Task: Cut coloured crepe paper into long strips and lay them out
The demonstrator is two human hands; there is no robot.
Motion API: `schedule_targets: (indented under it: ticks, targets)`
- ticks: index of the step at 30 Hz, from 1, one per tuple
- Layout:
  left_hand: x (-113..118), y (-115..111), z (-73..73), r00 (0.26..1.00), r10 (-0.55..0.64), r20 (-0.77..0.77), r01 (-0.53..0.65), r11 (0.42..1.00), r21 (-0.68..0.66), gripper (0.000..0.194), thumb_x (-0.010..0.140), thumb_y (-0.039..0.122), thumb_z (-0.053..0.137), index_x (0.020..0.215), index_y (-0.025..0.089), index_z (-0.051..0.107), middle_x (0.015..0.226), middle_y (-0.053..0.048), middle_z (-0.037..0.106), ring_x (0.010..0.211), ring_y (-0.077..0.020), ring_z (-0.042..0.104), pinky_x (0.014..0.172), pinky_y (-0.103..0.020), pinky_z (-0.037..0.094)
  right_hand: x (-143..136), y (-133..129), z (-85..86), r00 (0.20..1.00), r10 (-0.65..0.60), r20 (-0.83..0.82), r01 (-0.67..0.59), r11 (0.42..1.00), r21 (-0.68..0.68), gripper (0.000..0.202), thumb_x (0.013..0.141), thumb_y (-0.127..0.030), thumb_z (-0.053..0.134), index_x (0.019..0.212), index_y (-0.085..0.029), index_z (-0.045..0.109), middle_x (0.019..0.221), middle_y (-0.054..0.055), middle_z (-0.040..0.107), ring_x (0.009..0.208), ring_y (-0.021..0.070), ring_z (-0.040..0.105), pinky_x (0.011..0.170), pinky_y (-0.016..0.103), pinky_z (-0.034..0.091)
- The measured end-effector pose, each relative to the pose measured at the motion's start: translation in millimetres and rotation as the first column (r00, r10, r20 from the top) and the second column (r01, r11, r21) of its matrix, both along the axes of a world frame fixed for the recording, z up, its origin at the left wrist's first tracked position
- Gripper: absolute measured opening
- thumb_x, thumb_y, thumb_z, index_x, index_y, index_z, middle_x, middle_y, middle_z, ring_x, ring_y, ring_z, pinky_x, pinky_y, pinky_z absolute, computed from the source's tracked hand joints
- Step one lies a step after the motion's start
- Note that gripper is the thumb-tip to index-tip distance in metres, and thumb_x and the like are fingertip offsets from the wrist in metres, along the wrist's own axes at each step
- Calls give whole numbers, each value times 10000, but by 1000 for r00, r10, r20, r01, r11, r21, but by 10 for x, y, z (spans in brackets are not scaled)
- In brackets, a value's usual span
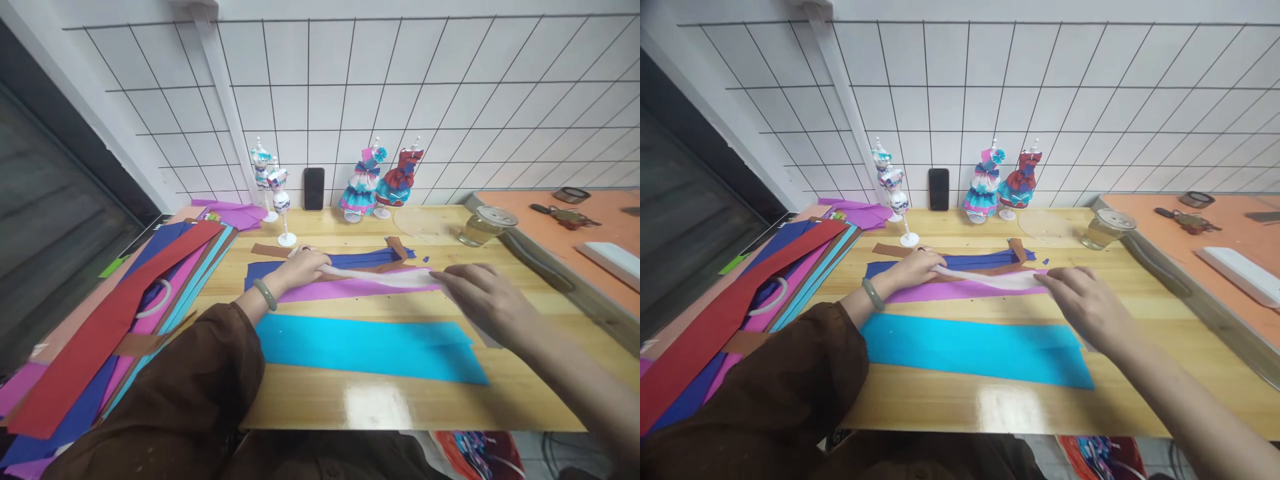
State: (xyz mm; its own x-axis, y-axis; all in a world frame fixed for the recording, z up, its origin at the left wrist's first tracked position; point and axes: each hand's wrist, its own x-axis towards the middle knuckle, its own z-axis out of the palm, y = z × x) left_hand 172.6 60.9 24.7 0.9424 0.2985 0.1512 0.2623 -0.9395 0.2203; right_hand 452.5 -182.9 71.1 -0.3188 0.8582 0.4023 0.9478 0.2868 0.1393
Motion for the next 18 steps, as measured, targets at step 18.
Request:
schedule_targets:
  ticks: [18]
  targets:
    - [-981,155,95,920,337,-198,-373,909,-184,546,706,352,604,1216,192,495,1094,-64,602,967,-216,558,799,-289,420,150,946,-635,972,-234,-14,234,972,-12,319,880,-250,410,1112,-164,612,1025,140,629,849,251,599,671,338,438]
